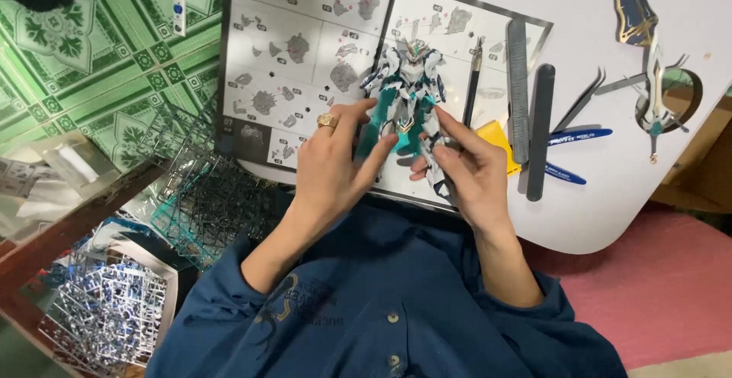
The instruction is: The person assembles a white and teal action figure by attaching translucent teal parts to the torso and legs, then fitting a dark blue shield and a white sword into the figure's hands. The person follows an instruction manual laid out on the table and uses both hands to align and snap the pieces together.
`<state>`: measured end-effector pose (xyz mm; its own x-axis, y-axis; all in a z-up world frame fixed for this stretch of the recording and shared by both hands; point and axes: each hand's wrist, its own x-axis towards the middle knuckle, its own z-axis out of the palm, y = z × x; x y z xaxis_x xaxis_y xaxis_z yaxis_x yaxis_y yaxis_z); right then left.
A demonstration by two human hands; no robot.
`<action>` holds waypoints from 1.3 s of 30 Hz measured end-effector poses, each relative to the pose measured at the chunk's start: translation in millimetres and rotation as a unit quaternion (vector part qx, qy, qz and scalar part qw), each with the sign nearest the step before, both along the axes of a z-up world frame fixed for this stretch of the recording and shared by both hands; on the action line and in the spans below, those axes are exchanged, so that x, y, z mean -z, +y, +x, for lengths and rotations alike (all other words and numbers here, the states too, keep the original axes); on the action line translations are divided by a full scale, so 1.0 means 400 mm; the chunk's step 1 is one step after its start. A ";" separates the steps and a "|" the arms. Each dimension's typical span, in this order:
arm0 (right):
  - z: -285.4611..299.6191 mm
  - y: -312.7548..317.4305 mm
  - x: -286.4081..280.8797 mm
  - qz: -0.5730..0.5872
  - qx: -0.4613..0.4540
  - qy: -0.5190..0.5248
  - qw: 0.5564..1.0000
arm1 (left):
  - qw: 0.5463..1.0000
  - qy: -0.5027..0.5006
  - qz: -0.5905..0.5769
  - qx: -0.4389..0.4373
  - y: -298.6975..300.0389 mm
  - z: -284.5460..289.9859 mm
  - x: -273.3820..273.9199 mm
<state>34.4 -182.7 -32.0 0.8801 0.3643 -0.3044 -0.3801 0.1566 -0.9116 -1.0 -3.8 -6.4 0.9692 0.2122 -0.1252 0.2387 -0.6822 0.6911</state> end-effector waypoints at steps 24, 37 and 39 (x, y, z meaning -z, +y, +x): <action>0.059 -0.039 0.034 0.024 -0.047 0.051 0.997 | 0.984 0.065 -0.159 0.040 -0.023 0.052 0.042; 0.073 -0.049 0.012 0.015 -0.046 0.019 0.999 | 0.973 0.090 -0.211 0.002 -0.022 0.044 0.072; 0.074 -0.049 0.006 0.002 -0.047 0.009 0.999 | 0.974 0.091 -0.205 0.000 -0.021 0.044 0.074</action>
